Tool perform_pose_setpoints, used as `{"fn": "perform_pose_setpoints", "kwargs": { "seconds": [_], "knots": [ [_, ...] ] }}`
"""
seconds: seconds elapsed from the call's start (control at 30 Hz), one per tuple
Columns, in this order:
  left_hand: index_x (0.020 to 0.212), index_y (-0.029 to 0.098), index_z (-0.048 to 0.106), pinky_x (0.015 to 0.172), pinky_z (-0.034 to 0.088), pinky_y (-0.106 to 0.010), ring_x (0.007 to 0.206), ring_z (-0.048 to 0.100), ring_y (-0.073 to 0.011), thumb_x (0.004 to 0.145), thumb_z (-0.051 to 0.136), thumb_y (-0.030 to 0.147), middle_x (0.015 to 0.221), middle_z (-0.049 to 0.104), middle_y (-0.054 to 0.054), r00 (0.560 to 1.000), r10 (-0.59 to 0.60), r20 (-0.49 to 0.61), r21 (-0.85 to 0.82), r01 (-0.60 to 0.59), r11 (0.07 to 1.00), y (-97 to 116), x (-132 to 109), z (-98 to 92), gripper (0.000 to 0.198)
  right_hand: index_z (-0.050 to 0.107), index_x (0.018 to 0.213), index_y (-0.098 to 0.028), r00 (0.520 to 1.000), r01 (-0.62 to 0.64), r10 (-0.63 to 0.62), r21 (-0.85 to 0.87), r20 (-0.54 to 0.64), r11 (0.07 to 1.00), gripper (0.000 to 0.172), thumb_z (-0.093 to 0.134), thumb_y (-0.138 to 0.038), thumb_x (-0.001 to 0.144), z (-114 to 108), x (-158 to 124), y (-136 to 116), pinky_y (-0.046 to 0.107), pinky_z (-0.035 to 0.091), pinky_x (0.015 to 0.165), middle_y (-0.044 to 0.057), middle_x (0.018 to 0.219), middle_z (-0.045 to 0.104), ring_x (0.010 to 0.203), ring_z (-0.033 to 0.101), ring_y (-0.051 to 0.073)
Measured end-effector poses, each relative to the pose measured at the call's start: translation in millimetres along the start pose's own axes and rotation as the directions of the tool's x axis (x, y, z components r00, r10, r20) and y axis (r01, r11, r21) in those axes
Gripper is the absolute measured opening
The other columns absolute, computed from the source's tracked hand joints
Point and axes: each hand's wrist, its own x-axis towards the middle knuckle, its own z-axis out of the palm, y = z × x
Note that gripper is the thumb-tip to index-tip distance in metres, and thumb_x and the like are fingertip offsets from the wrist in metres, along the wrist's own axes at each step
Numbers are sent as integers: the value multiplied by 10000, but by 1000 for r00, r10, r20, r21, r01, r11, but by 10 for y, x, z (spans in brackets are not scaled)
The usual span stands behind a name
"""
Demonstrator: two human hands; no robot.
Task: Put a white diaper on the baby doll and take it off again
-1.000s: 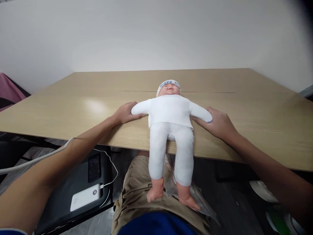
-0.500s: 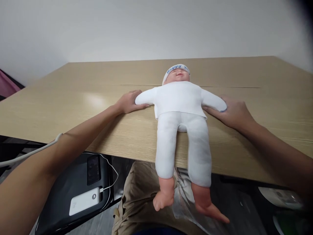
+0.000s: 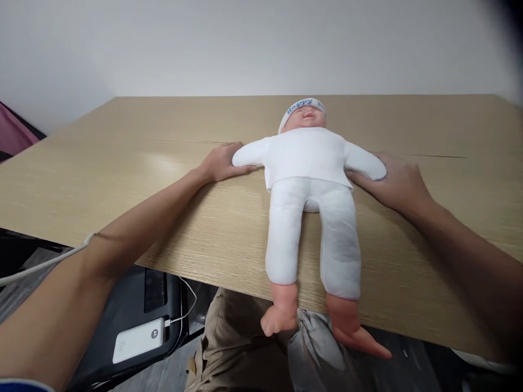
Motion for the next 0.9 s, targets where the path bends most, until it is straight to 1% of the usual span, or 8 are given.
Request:
{"fn": "perform_pose_setpoints", "kwargs": {
  "seconds": [0.1, 0.23, 0.4, 0.53, 0.63, 0.73, 0.8, 0.9],
  "knots": [
    [1044, 192, 721, 803, 502, -381, 917, 714, -291, 908, 700, 887, 1042, 808, -121, 1000, 4, -24, 24, -3, 1000, -80, 103, 33, 709, 797, 1254, -144, 999, -47, 48, -59, 1, 997, 527, 767, -625, 1041, 51, 115, 32, 412, 422, 805, 192, 1125, 833, 981, 705, 322],
    [985, 223, 694, 778, 505, -386, 877, 703, -279, 905, 679, 911, 994, 797, -99, 997, 21, -75, 34, -19, 999, -198, 260, 90, 693, 764, 1207, -216, 998, -67, 67, -66, -8, 996, 475, 773, -644, 1002, 144, 303, 108, 417, 450, 791, 159, 1137, 825, 999, 723, 359],
    [957, 232, 688, 810, 529, -421, 888, 699, -298, 893, 647, 949, 964, 776, -103, 994, 23, -108, 81, -14, 997, -366, 465, 164, 721, 733, 1237, -263, 998, -51, 50, -56, -24, 997, 546, 664, -769, 1042, 236, 504, 142, 491, 507, 876, 184, 1198, 805, 1060, 705, 415],
    [1049, 218, 716, 896, 547, -476, 1000, 705, -361, 864, 635, 984, 1014, 769, -138, 990, 0, -142, 125, 18, 992, -491, 605, 209, 792, 720, 1255, -238, 998, -65, 63, -52, -32, 997, 523, 708, -716, 1040, 279, 643, 106, 482, 500, 880, 199, 1226, 806, 1077, 703, 411],
    [1233, 221, 712, 963, 547, -500, 1082, 707, -383, 852, 657, 982, 1128, 781, -150, 984, -26, -177, 109, 46, 993, -542, 684, 220, 853, 717, 1263, -229, 998, -56, 54, -50, -39, 997, 518, 716, -696, 1040, 296, 746, 98, 474, 493, 882, 203, 1236, 809, 1079, 708, 403],
    [1391, 241, 659, 1015, 537, -503, 1183, 705, -388, 860, 671, 969, 1287, 777, -148, 977, -32, -211, 71, 48, 996, -563, 763, 226, 901, 711, 1285, -213, 998, -55, 54, -37, -34, 998, 548, 713, -703, 1040, 309, 854, 120, 477, 486, 904, 206, 1263, 804, 1106, 707, 401],
    [1425, 244, 645, 1043, 535, -510, 1219, 700, -390, 864, 673, 968, 1336, 771, -146, 974, -42, -221, 59, 57, 997, -587, 825, 245, 917, 706, 1291, -217, 998, -62, 61, -31, -35, 998, 556, 706, -714, 1043, 330, 933, 142, 495, 492, 922, 210, 1271, 797, 1130, 701, 411],
    [1418, 241, 664, 1081, 540, -539, 1247, 687, -405, 866, 667, 976, 1321, 778, -147, 971, -78, -228, 63, 95, 994, -660, 916, 303, 919, 691, 1316, -244, 997, -79, 78, -14, -28, 997, 594, 679, -769, 1041, 387, 1052, 167, 557, 496, 996, 220, 1322, 774, 1199, 673, 452]
  ]
}}
